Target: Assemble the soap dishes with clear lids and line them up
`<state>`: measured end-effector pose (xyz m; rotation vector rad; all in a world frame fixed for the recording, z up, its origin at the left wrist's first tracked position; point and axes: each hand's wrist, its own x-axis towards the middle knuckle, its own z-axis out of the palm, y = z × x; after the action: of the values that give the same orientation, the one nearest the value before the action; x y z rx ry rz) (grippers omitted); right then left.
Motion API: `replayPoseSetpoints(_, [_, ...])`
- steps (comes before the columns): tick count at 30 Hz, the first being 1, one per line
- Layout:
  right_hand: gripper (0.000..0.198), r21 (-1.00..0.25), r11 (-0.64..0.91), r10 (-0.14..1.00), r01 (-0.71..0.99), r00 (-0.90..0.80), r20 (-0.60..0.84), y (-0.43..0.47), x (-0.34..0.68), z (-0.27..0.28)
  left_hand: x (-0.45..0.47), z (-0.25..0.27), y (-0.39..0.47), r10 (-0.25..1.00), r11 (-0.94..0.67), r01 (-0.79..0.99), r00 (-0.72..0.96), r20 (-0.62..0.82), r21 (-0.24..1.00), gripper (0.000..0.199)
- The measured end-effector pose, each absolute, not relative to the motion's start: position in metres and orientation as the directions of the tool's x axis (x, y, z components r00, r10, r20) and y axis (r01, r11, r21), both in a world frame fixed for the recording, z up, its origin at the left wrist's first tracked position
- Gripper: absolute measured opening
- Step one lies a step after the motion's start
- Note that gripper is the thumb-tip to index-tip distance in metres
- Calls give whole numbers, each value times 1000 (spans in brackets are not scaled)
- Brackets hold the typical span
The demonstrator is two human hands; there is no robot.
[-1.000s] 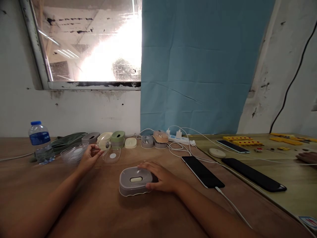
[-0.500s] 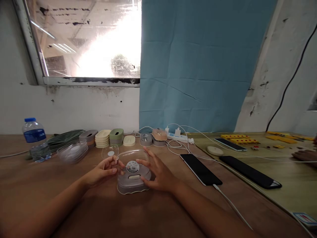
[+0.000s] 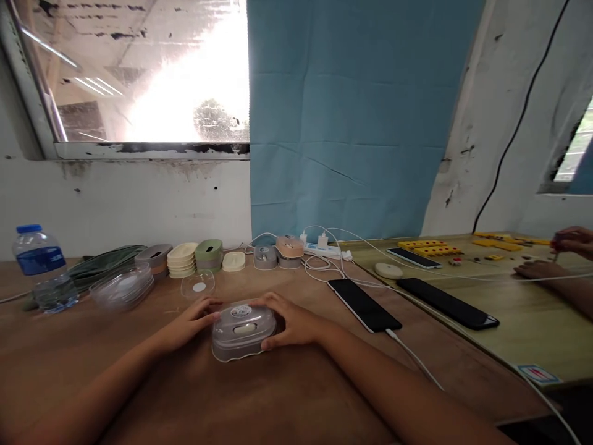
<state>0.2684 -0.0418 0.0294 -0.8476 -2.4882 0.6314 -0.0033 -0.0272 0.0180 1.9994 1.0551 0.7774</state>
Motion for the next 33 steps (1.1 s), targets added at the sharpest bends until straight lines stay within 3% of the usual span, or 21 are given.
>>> replayPoseSetpoints(5, [72, -527, 723, 636, 447, -729, 254, -39, 272, 28, 0, 18, -34, 816, -378, 374, 567, 114, 847, 42])
replayPoseSetpoints(21, [74, -420, 776, 596, 471, -766, 240, -43, 275, 34, 3, 20, -36, 778, -559, 411, 560, 284, 720, 39])
replayPoseSetpoints(24, [71, -404, 787, 592, 467, -755, 281, -43, 271, 31, 1, 19, -28, 819, -548, 394, 433, 377, 738, 29])
replayPoseSetpoints(29, [68, -370, 737, 675, 566, -647, 355, -40, 260, 16, -21, 13, -3, 854, -500, 402, 79, 515, 767, 16])
replayPoseSetpoints(33, [68, -352, 750, 661, 559, -650, 375, -28, 256, 2, -38, 10, 11, 873, -399, 263, -185, 452, 878, 10])
